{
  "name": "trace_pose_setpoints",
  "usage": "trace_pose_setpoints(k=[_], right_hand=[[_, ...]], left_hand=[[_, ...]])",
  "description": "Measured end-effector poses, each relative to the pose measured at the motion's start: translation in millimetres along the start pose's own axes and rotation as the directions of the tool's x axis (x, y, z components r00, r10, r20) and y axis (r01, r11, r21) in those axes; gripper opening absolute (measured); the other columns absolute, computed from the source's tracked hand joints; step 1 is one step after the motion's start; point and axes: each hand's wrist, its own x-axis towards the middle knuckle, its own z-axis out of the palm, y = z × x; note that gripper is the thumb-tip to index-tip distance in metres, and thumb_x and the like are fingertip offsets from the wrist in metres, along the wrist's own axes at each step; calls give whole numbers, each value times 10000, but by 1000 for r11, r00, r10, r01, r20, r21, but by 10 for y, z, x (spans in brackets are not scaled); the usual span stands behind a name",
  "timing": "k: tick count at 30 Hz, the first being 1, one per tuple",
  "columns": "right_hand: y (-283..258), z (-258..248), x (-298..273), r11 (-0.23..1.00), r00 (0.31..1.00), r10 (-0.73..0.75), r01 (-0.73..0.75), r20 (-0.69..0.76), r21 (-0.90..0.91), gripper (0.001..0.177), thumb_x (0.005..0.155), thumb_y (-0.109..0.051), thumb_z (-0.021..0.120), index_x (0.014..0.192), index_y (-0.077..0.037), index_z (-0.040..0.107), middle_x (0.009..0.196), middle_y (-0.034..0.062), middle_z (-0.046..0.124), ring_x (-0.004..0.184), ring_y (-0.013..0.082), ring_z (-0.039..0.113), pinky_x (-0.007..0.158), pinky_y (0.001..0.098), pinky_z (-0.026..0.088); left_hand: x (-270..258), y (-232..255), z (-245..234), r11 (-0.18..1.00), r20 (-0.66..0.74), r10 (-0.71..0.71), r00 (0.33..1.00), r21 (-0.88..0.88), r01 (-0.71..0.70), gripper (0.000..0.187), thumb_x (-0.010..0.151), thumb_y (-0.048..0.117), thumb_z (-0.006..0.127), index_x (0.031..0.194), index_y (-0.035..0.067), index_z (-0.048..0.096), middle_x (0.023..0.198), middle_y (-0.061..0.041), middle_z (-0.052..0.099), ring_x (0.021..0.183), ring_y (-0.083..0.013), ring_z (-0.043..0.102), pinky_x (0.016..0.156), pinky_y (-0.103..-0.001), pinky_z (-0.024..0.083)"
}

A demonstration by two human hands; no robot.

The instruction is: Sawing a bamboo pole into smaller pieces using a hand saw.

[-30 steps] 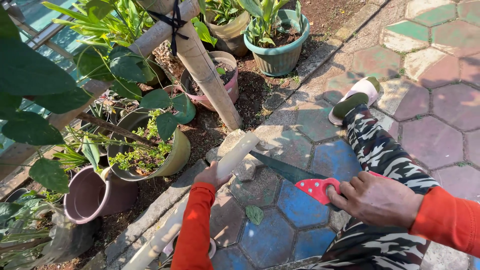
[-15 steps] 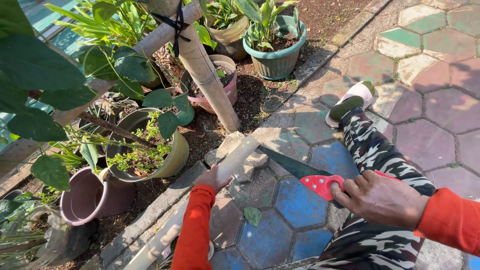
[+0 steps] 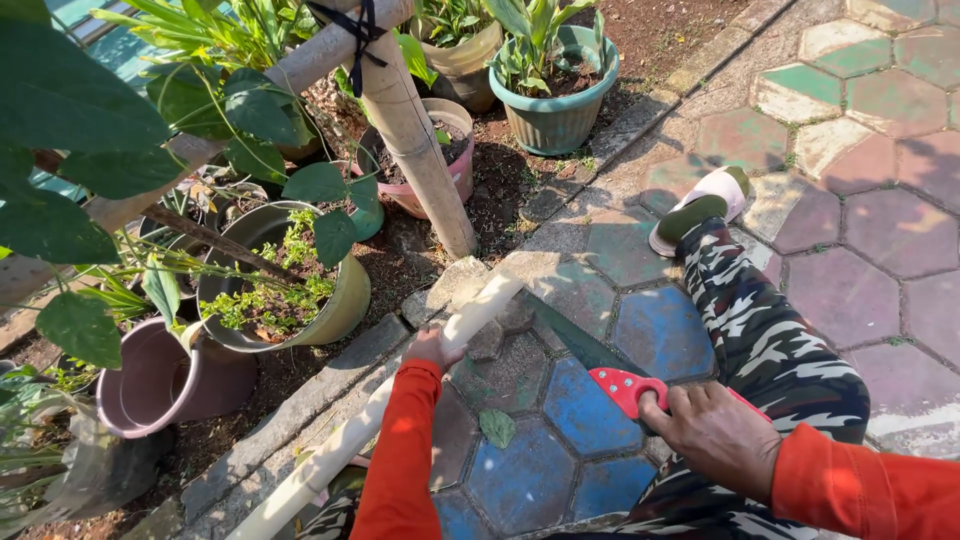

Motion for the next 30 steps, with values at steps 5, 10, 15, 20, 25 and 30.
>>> trace_pose_setpoints(k=[5,10,15,20,25,30], right_hand=[[-41,-23,-63,993,993,114,-115,22,37,463,866,-182,548,1297,-39,459,849,82,594,777,280,640,622,398,490],[-166,210,-157,993,993,114,-114,12,17,505,851,-220,561,1301,-16,453,876,106,598,769,288,640,591,411,481],[-174,449,-84,990,987,137,-134,83,-35,444,939,-252,518,1274,26,434,879,132,597,760,290,632,570,396,467],[67,323,-76,992,990,127,-128,-67,-11,457,877,-197,551,1288,-15,465,826,85,596,669,251,613,578,395,443],[-55,686,221,988,994,71,-58,83,-145,437,909,-188,535,1283,25,456,813,108,598,692,276,612,547,398,432],[-106,896,389,991,997,41,-32,69,-127,364,912,-160,531,1234,6,497,748,110,609,656,262,613,545,401,424]], left_hand=[[19,180,4,1000,110,15,994,18,-17,836,788,714,723,1359,128,553,1163,-173,701,1090,-357,686,961,-449,546],[89,134,122,995,106,63,992,-82,-55,847,776,667,745,1367,116,490,1128,-208,699,1049,-394,689,917,-485,539],[69,147,-97,997,69,67,995,41,-70,811,752,659,763,1294,104,528,1178,-211,682,1048,-397,696,912,-492,549],[118,176,-218,999,87,36,996,-15,-35,828,789,666,756,1319,83,500,1186,-226,669,1068,-400,692,931,-484,548],[150,354,198,999,123,-52,991,4,51,901,741,643,808,1405,158,440,1354,-159,562,1244,-398,579,1009,-517,499],[357,226,738,993,88,-120,989,17,119,890,775,683,774,1419,144,481,1468,-73,483,1355,-369,507,1015,-560,496]])
